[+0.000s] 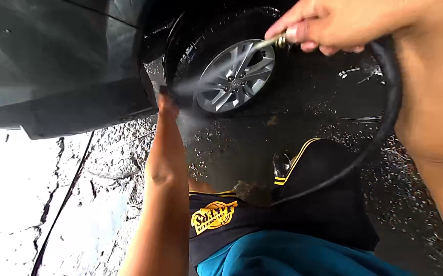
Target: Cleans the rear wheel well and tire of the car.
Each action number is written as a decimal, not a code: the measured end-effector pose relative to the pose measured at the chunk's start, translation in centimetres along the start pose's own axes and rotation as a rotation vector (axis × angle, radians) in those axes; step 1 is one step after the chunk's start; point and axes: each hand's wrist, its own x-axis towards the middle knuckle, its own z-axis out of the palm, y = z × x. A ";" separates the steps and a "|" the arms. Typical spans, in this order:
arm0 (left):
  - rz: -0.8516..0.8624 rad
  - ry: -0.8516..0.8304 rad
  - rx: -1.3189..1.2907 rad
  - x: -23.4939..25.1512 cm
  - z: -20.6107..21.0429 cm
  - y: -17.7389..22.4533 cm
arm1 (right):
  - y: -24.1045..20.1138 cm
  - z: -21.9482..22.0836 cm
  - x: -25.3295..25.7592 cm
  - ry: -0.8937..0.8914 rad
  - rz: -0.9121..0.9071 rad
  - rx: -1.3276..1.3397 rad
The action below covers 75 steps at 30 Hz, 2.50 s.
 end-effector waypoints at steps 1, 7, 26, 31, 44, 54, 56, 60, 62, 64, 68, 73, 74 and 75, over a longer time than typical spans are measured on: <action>0.048 0.016 -0.016 0.1 0.5 1.0 | 0.0 -0.1 -0.3 -0.039 -0.013 -0.023; -0.142 0.032 -0.177 -1.7 -0.7 -6.0 | 14.3 -0.5 -0.3 -0.009 0.537 0.039; -0.236 0.044 -0.115 -2.1 -0.3 -8.6 | 15.6 3.5 -3.4 0.187 0.555 0.245; 0.645 -0.056 0.217 -2.8 6.7 4.5 | 7.9 0.7 -6.4 0.274 0.091 0.385; 0.822 0.047 0.692 -2.9 6.1 6.4 | 15.8 6.0 3.0 0.539 0.175 0.796; 0.934 0.181 0.840 -0.5 5.9 0.4 | 9.2 2.5 19.1 0.148 -0.392 0.863; 0.936 0.202 0.851 -0.2 6.1 -0.1 | 9.5 1.8 22.2 0.161 -0.358 0.901; 0.934 0.199 0.867 0.2 6.3 -0.1 | 6.1 1.1 23.9 0.085 -0.455 0.696; 0.920 0.183 0.875 0.1 6.2 -0.1 | 3.1 1.3 24.0 0.045 -0.437 0.473; 0.886 0.158 0.873 -0.3 6.0 -0.2 | 1.4 1.1 24.3 0.018 -0.378 0.376; 0.869 0.169 0.852 -0.3 6.5 -0.1 | 1.5 1.4 24.2 -0.026 -0.463 0.414; 0.862 0.218 0.849 -0.1 7.0 -0.2 | 12.4 1.8 25.9 0.246 -0.411 1.035; 0.862 0.222 0.845 0.0 7.0 -0.1 | 14.6 1.6 26.1 0.270 -0.436 1.165; 0.860 0.223 0.842 0.0 7.0 -0.1 | 15.9 1.5 26.1 0.257 -0.484 1.249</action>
